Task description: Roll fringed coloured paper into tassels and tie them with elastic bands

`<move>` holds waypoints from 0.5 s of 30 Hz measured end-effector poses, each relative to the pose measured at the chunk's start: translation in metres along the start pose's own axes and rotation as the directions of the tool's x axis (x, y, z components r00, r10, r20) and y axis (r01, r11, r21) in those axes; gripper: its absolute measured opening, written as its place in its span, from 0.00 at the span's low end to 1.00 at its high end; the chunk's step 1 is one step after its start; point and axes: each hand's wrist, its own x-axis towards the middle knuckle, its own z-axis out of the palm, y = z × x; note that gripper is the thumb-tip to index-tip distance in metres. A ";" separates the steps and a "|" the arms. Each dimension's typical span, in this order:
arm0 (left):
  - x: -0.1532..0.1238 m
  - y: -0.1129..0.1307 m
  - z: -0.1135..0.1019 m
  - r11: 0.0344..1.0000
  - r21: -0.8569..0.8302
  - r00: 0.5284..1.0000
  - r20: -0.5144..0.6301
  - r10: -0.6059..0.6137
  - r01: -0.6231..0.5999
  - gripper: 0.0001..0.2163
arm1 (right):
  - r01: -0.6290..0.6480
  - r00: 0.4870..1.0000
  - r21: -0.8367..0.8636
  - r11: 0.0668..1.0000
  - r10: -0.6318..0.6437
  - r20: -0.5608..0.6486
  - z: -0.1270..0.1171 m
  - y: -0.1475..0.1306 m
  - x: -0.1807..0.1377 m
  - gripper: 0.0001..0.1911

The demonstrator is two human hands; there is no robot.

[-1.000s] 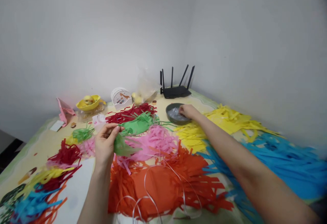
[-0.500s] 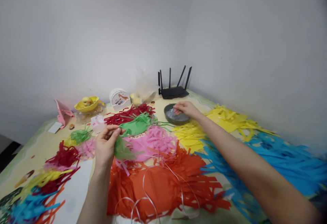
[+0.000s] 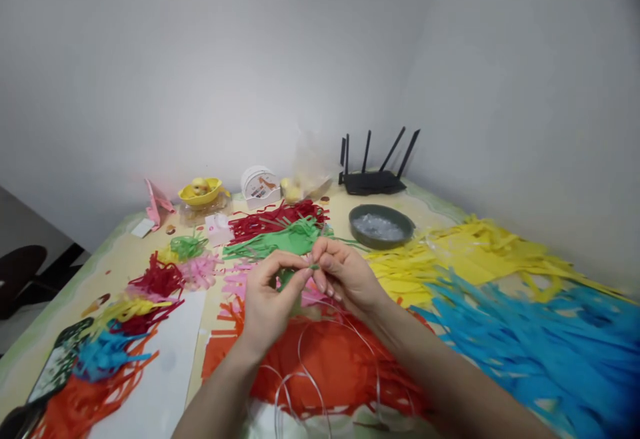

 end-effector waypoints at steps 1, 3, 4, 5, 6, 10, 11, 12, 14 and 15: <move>0.000 0.001 -0.002 1.000 0.010 1.000 0.001 0.004 -0.004 0.01 | 0.015 1.000 0.002 1.000 -0.015 -0.012 0.002 0.002 0.000 0.21; -0.001 0.001 -0.004 0.998 0.056 0.999 0.003 0.040 -0.040 0.01 | 0.052 0.998 -0.017 0.999 -0.052 -0.046 0.005 0.006 0.000 0.20; -0.002 0.002 -0.005 0.993 0.095 0.997 0.007 0.075 -0.075 0.01 | 0.075 0.995 -0.036 0.997 -0.077 -0.069 0.006 0.008 0.000 0.20; -0.003 0.003 -0.005 0.983 0.140 0.993 0.009 0.119 -0.119 0.02 | 0.100 0.990 -0.062 0.993 -0.105 -0.095 0.007 0.010 0.000 0.19; -0.004 0.004 -0.005 0.968 0.191 0.986 0.011 0.166 -0.165 0.02 | 0.126 0.983 -0.093 0.988 -0.137 -0.124 0.008 0.012 -0.001 0.18; -0.005 0.006 -0.006 0.890 0.354 0.955 0.037 0.294 -0.287 0.03 | 0.213 0.940 -0.218 0.952 -0.260 -0.220 0.013 0.019 -0.001 0.15; -0.004 0.005 -0.007 0.879 0.372 0.952 0.051 0.302 -0.299 0.03 | 0.219 0.934 -0.232 0.948 -0.272 -0.230 0.013 0.020 0.000 0.15; -0.003 0.005 -0.008 0.876 0.376 0.952 0.066 0.300 -0.302 0.03 | 0.217 0.933 -0.235 0.947 -0.272 -0.234 0.012 0.021 0.001 0.15; 0.001 0.003 -0.012 0.894 0.346 0.958 0.098 0.269 -0.286 0.03 | 0.187 0.949 -0.217 0.958 -0.233 -0.213 0.010 0.020 0.003 0.15; 0.002 0.001 -0.013 0.909 0.319 0.963 0.115 0.245 -0.270 0.03 | 0.161 0.961 -0.206 0.965 -0.201 -0.192 0.008 0.019 0.004 0.15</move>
